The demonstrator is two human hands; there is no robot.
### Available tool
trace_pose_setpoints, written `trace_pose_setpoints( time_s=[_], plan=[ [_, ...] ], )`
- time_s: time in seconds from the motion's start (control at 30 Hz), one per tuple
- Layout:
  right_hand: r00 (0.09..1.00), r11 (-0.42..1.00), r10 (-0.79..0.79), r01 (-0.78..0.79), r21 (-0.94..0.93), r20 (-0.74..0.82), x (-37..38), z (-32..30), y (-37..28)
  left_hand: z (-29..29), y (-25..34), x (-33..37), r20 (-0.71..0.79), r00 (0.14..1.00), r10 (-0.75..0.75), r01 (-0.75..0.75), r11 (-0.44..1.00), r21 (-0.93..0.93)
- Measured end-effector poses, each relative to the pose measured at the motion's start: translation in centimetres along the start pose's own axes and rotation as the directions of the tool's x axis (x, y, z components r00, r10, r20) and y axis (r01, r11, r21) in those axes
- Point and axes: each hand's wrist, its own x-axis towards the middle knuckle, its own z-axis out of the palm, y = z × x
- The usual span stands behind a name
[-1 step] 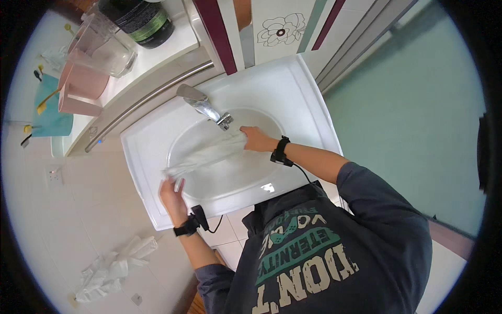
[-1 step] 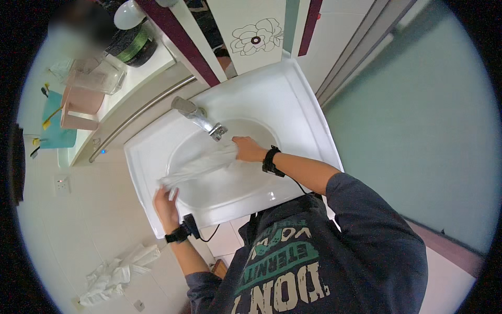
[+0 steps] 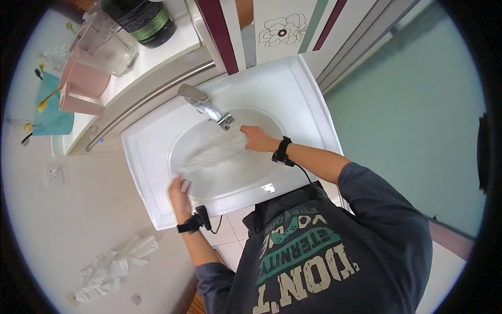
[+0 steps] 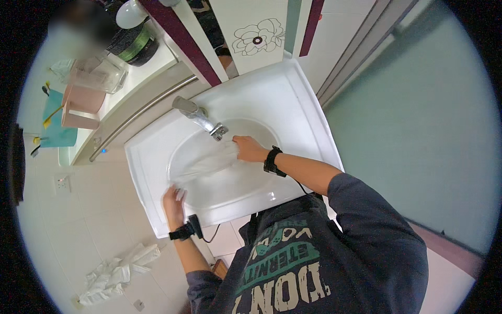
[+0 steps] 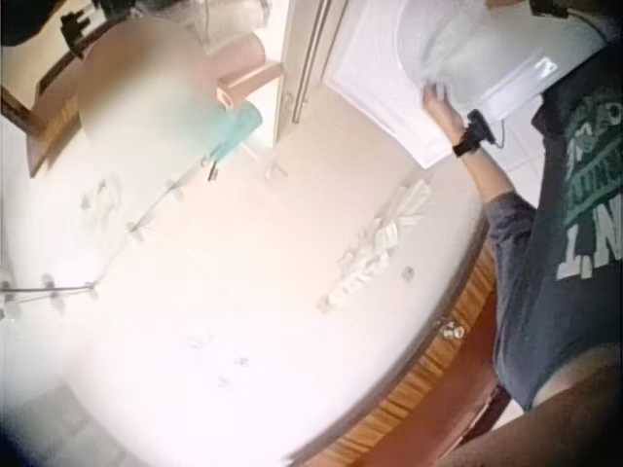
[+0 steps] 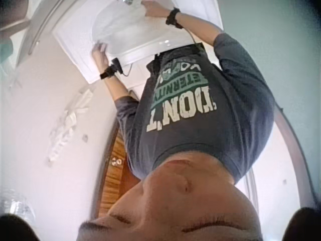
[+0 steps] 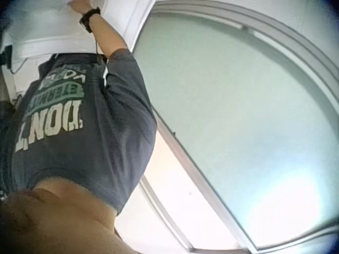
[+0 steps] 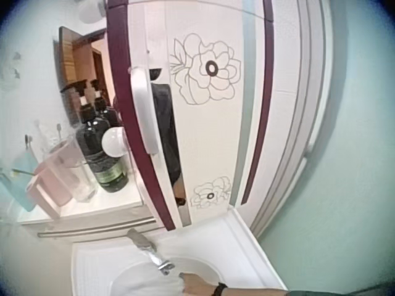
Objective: The person washes a white cloth in a bathroom sink by hand, holding it under running water, scrubbing the material together, and wringing it out before turning off the tap.
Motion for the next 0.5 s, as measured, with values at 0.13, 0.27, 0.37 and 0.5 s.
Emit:
trace_pose_setpoints(
  time_s=[0.13,0.27,0.37,0.5],
  plan=[
    [0.951,0.973,-0.230,0.219,-0.077,-0.207,-0.6,0.2,0.0,2.8,-5.9,0.1,0.247,0.906,-0.344,0.321,0.938,0.129],
    [0.929,0.947,-0.322,0.320,-0.038,-0.180,-1.9,-0.5,-3.3,6.2,-9.4,-0.4,0.315,0.790,-0.526,0.589,0.794,-0.152],
    [0.951,0.948,-0.308,0.310,0.070,-0.026,-2.5,-2.2,-5.2,9.5,-10.1,-0.4,0.357,0.761,-0.541,0.634,0.737,-0.235],
    [0.931,0.724,-0.343,0.178,0.667,0.124,-2.4,-2.8,-4.6,11.2,-10.2,1.0,0.525,0.761,-0.382,0.625,0.649,-0.433]
  ],
)
